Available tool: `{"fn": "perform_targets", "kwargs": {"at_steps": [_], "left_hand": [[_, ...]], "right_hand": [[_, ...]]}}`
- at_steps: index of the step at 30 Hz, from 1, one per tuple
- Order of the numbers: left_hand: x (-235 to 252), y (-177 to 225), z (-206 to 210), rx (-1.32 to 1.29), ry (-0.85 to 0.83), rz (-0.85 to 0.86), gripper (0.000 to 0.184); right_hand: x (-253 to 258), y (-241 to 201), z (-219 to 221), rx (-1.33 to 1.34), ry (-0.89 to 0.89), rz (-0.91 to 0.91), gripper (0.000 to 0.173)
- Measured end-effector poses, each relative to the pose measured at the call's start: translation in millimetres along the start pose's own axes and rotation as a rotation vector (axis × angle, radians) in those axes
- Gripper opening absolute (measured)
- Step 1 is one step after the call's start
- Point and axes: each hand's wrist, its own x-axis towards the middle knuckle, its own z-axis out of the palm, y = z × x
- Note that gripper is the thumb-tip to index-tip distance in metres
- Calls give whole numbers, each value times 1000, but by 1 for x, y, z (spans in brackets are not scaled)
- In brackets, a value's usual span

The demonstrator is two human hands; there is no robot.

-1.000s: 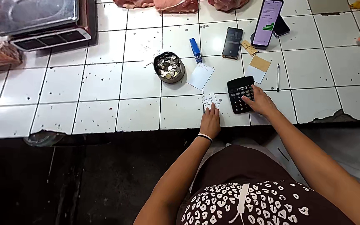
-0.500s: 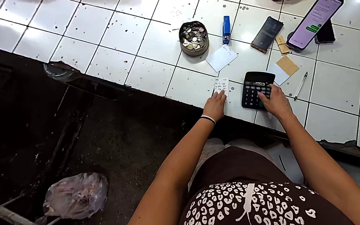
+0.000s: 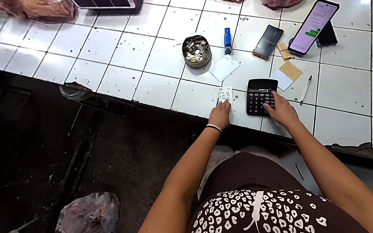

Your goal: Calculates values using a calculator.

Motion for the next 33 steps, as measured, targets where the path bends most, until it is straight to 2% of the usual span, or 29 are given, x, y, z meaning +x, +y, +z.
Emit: {"fn": "perform_targets", "kwargs": {"at_steps": [6,11,15,20,26,33], "left_hand": [[5,12,-6,81,-67,-39,64],[8,16,-7,189,-163,-21,84],[7,17,-11,237,-219,3,89],[5,17,-13,242,-223,13,86],[3,16,2,203,-151,-7,84],[-3,13,20,174,-93,-14,77]], "right_hand": [[-5,-1,-1,26,-7,30,69],[-6,-2,-2,62,27,55,63],[-5,-3,-3,74,40,63,62],[1,-2,-4,66,56,52,58],[3,-2,-10,41,28,48,55],[3,-1,-6,-22,11,12,61]]}}
